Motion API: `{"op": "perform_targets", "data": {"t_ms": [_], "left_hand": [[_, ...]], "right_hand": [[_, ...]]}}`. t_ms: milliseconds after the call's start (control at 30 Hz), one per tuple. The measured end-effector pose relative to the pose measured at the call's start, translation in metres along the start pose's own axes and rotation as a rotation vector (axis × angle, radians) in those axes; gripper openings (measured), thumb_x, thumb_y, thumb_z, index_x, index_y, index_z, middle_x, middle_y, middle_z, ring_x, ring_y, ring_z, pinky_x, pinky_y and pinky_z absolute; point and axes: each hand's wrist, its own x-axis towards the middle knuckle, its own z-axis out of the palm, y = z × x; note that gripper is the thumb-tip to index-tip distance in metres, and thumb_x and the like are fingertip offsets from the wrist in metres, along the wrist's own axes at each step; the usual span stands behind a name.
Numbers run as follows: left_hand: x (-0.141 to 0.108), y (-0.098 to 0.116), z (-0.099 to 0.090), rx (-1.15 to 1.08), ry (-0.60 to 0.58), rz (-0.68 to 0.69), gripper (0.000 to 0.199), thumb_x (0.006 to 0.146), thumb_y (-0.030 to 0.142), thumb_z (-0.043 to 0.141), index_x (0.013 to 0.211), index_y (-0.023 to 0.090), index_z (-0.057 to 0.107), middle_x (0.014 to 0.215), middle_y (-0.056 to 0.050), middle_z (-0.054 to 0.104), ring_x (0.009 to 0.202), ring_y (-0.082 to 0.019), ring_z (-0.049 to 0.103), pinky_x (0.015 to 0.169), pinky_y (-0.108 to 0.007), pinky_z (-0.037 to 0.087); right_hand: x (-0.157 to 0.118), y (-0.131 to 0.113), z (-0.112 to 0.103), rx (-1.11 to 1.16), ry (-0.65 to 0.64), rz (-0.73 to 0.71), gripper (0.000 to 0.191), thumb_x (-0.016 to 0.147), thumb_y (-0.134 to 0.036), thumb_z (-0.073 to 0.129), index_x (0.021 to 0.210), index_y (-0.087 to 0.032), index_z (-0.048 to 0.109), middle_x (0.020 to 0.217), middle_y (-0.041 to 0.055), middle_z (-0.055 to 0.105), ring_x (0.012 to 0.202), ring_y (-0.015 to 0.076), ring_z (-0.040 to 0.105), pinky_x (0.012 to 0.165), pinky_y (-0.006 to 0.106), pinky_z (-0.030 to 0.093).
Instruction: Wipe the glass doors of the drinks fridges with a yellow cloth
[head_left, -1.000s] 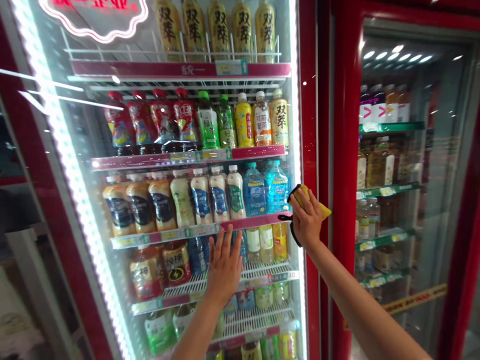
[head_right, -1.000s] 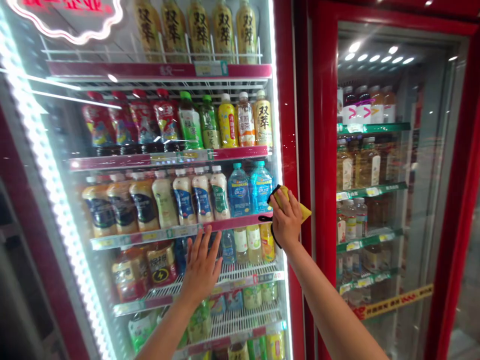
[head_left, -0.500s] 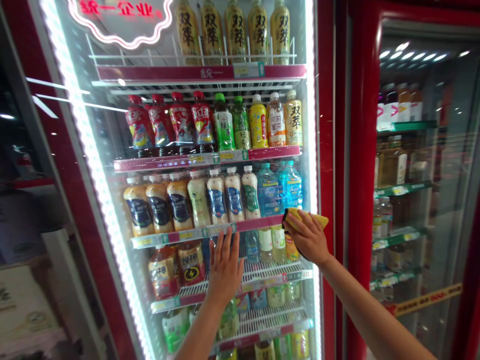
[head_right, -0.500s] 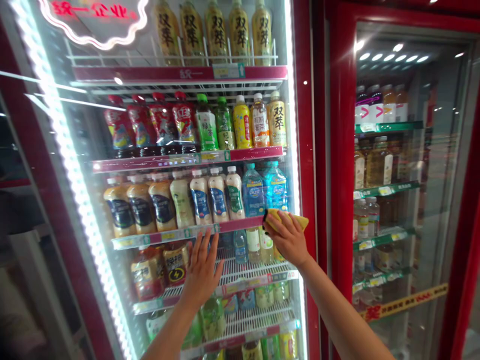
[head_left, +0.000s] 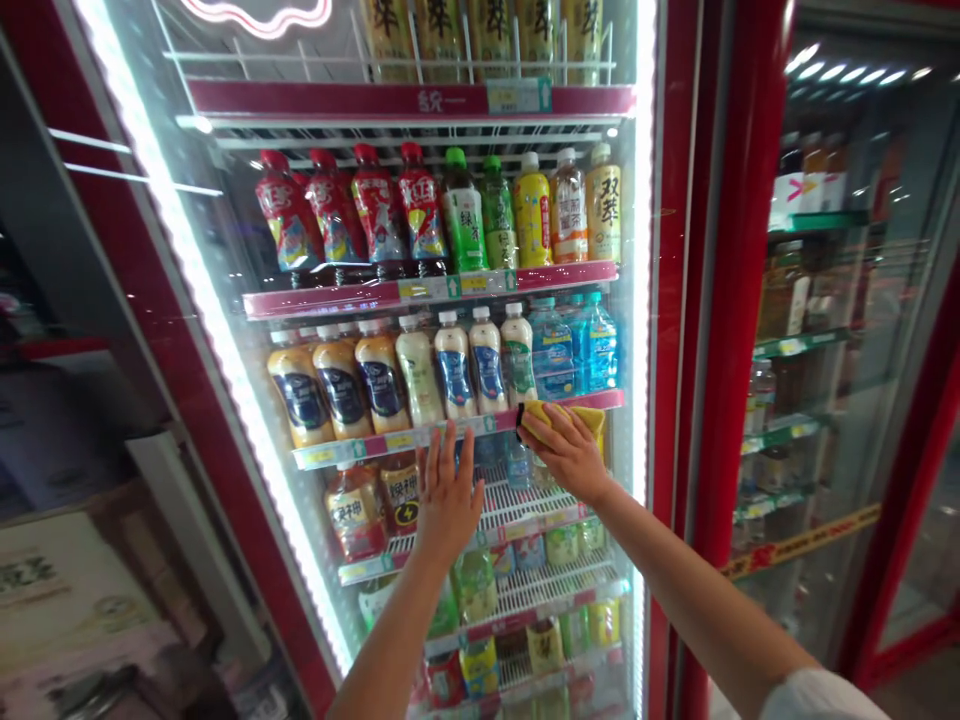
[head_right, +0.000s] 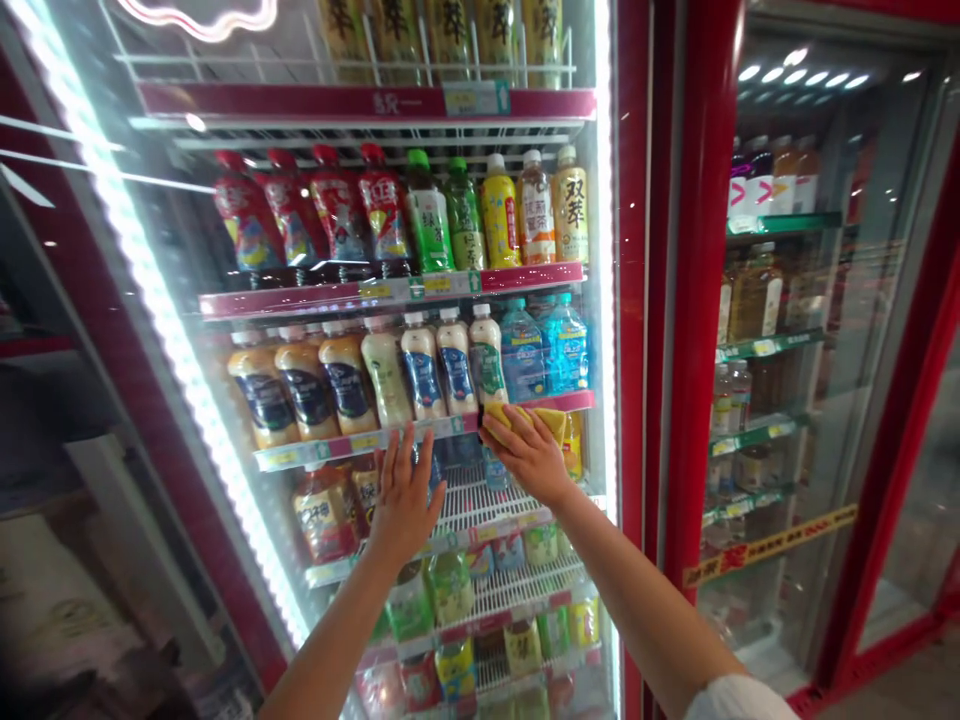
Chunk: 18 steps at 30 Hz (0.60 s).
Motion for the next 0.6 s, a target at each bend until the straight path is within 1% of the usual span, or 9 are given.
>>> {"op": "perform_targets", "data": {"t_ms": [67,133,233,333,400,433,467,533,600], "left_hand": [[-0.005,-0.007,-0.002,-0.002,-0.002,0.025,0.094,0.094,0.02,0.061,0.166,0.026,0.0,0.174,-0.013,0.012,0.16,-0.035,0.013,0.128,-0.06,0.021],[-0.009,-0.015,-0.005,-0.003,-0.002,0.034,0.095,0.093,0.021,0.063,0.166,0.027,0.002,0.174,-0.012,0.012,0.16,-0.035,0.013,0.127,-0.059,0.023],[-0.015,-0.027,-0.01,-0.008,0.004,0.019,0.096,0.093,0.023,0.065,0.166,0.028,0.003,0.174,-0.011,0.01,0.159,-0.036,0.014,0.127,-0.059,0.024],[-0.018,-0.034,-0.011,-0.014,0.012,0.003,0.096,0.092,0.023,0.065,0.166,0.027,0.004,0.174,-0.012,0.009,0.159,-0.037,0.015,0.128,-0.06,0.022],[-0.02,-0.036,-0.011,-0.016,0.018,0.001,0.095,0.092,0.023,0.065,0.166,0.027,0.005,0.174,-0.012,0.01,0.159,-0.037,0.015,0.128,-0.06,0.021],[-0.02,-0.036,-0.011,-0.016,0.022,0.004,0.095,0.092,0.023,0.065,0.166,0.027,0.006,0.174,-0.012,0.011,0.159,-0.037,0.015,0.128,-0.06,0.021],[-0.021,-0.036,-0.011,-0.016,0.025,0.007,0.095,0.092,0.023,0.065,0.166,0.026,0.007,0.174,-0.012,0.012,0.159,-0.037,0.015,0.128,-0.06,0.02],[-0.024,-0.038,-0.011,-0.013,0.03,0.009,0.094,0.091,0.022,0.065,0.166,0.025,0.008,0.173,-0.013,0.014,0.159,-0.036,0.016,0.128,-0.06,0.02],[-0.028,-0.043,-0.013,-0.005,0.029,0.007,0.094,0.091,0.021,0.065,0.166,0.025,0.009,0.173,-0.014,0.017,0.159,-0.036,0.016,0.128,-0.06,0.021]], "right_hand": [[-0.016,0.009,-0.006,-0.022,0.008,0.018,0.049,0.099,-0.015,0.058,0.142,-0.038,0.059,0.145,-0.004,0.063,0.149,0.0224,0.043,0.122,0.044,0.037],[-0.013,0.021,-0.008,-0.046,0.058,0.123,0.052,0.101,-0.013,0.054,0.147,-0.038,0.055,0.147,-0.001,0.062,0.15,0.0254,0.042,0.119,0.047,0.04],[0.023,0.025,-0.001,-0.051,0.146,0.267,0.055,0.103,-0.016,0.048,0.153,-0.038,0.047,0.152,0.0011,0.057,0.152,0.0283,0.038,0.118,0.052,0.041],[0.065,0.002,0.014,-0.044,0.18,0.304,0.054,0.105,-0.021,0.046,0.156,-0.037,0.043,0.155,0.0006,0.054,0.154,0.0278,0.033,0.12,0.051,0.039],[0.078,-0.022,0.023,-0.041,0.154,0.272,0.053,0.105,-0.021,0.046,0.155,-0.036,0.044,0.155,-0.001,0.054,0.155,0.0257,0.031,0.122,0.049,0.038],[0.078,-0.034,0.026,-0.036,0.127,0.236,0.052,0.104,-0.021,0.047,0.154,-0.036,0.046,0.154,-0.0021,0.055,0.155,0.0244,0.031,0.123,0.048,0.036],[0.073,-0.045,0.027,-0.028,0.099,0.185,0.051,0.104,-0.02,0.048,0.153,-0.036,0.048,0.153,-0.0033,0.056,0.155,0.0231,0.031,0.125,0.046,0.034],[0.053,-0.058,0.025,0.005,0.034,0.055,0.049,0.103,-0.019,0.051,0.15,-0.036,0.052,0.152,-0.005,0.057,0.155,0.0209,0.032,0.127,0.043,0.031],[0.029,-0.059,0.018,0.043,-0.018,-0.062,0.047,0.102,-0.019,0.053,0.146,-0.036,0.056,0.15,-0.0057,0.059,0.153,0.0195,0.034,0.127,0.042,0.031]]}}
